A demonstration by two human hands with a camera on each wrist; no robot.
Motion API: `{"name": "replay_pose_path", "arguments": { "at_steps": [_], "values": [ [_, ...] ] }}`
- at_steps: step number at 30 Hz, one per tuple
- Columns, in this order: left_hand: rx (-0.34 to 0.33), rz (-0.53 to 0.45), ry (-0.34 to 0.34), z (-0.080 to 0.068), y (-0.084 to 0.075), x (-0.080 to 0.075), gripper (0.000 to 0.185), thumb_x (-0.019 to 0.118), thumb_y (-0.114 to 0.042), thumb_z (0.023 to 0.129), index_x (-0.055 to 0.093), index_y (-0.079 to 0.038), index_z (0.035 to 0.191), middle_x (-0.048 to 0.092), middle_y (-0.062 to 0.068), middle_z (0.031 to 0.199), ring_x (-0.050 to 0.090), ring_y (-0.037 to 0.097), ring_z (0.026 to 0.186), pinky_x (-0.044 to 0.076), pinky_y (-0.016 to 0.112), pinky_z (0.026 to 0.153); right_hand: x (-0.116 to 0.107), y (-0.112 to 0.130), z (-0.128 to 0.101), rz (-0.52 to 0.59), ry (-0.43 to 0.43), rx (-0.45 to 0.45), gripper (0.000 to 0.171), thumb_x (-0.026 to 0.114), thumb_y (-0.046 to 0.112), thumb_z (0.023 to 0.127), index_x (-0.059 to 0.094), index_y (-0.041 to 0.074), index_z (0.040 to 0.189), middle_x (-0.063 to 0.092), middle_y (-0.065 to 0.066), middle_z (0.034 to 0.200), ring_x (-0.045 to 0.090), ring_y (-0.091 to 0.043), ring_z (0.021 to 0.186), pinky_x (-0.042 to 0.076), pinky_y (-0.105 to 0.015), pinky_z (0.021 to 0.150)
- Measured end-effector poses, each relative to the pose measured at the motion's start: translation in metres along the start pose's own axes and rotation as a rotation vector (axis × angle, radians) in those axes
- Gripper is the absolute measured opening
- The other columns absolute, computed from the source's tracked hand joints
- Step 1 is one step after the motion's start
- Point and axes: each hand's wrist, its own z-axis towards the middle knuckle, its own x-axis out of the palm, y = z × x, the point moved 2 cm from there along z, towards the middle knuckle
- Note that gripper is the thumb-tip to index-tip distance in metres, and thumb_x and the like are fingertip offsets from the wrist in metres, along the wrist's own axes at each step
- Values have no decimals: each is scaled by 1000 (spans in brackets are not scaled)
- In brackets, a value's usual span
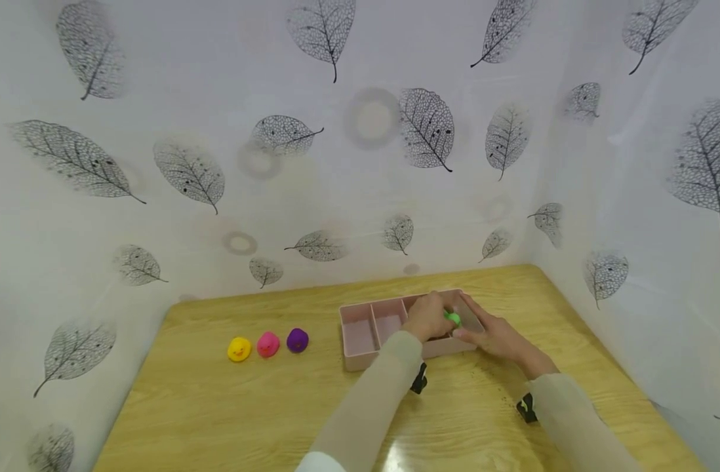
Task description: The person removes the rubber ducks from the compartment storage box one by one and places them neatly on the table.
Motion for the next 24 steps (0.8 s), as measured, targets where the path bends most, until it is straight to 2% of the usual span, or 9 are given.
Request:
{"name": "replay_pose_path", "arguments": {
  "at_steps": [5,12,18,21,24],
  "values": [
    [42,8,-7,2,4,2,13,81,-23,94,80,-18,106,77,-5,99,63,8,77,54,22,73,1,-1,0,4,-10,-2,95,60,59,102,2,28,171,32,-39,162,42,-64,141,40,-76,109],
    [89,-13,5,2,10,0,11,79,-24,96,79,-19,106,75,-5,100,61,5,72,53,21,68,3,1,1,4,-14,-5,96,60,58,102,2,26,171,32,-40,162,41,-64,141,40,-76,110],
    [129,-53,3,-1,12,-9,35,78,-23,97,75,-16,131,70,-3,89,56,7,67,48,19,64,3,4,-1,-17,-15,-12,95,59,57,103,2,25,171,30,-40,162,42,-66,139,41,-77,108],
    [147,-79,-13,-3,13,-15,39,79,-23,96,73,-14,133,72,-2,92,57,5,72,49,17,66,2,4,-2,-24,-16,-12,94,59,56,103,1,25,171,28,-39,164,42,-66,139,41,-78,107],
    [184,-119,-20,-4,16,-21,34,79,-21,95,75,-10,128,76,0,102,60,4,79,51,15,69,2,3,-2,-17,-15,-16,93,59,54,104,1,26,171,25,-37,166,40,-66,140,40,-79,106]
  ]
}}
